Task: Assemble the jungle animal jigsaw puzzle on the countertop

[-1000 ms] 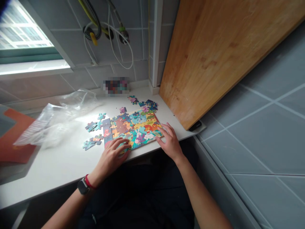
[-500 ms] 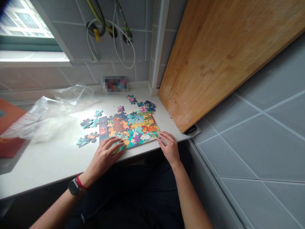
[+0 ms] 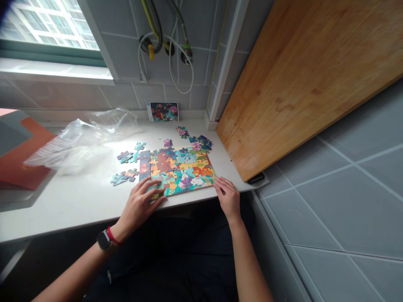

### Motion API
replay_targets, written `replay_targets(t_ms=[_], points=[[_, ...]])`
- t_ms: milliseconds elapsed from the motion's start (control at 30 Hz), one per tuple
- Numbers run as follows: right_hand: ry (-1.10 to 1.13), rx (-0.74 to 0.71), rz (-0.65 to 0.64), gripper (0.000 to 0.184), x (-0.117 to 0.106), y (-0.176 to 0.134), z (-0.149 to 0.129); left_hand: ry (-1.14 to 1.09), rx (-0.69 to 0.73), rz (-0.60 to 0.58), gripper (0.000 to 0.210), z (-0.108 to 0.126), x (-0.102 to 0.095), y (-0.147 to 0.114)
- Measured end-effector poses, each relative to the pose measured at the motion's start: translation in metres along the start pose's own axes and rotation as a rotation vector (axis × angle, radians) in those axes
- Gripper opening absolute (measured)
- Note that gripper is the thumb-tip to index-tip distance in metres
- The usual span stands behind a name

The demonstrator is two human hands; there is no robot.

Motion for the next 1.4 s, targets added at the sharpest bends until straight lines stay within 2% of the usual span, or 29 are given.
replay_targets(t_ms=[500, 733, 967, 1400], points=[[-0.063, -0.001, 0.056, 0.022, 0.005, -0.006, 0.005, 0.017, 0.03, 0.024, 0.013, 0.003, -0.002, 0.0], [-0.193, -0.048, 0.18, 0.031, 0.024, -0.018, 0.009, 0.017, 0.03, 0.028, 0.02, 0.004, -0.002, -0.001], [-0.241, 0.021, 0.146, 0.042, 0.036, -0.024, 0.013, 0.035, 0.036, 0.044, 0.025, 0.006, -0.004, -0.002], [-0.32, -0.077, 0.233, 0.037, 0.036, -0.021, 0.009, 0.087, -0.008, 0.086, 0.024, 0.012, -0.006, -0.001]])
Point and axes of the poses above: each hand's wrist, its own y-axis towards the middle knuckle, its own x-axis out of the palm, z = x × y, the point moved 1 cm from there along y, towards the middle knuckle, and after that the axes turned 13 degrees about -z, right-handed, at the moved point
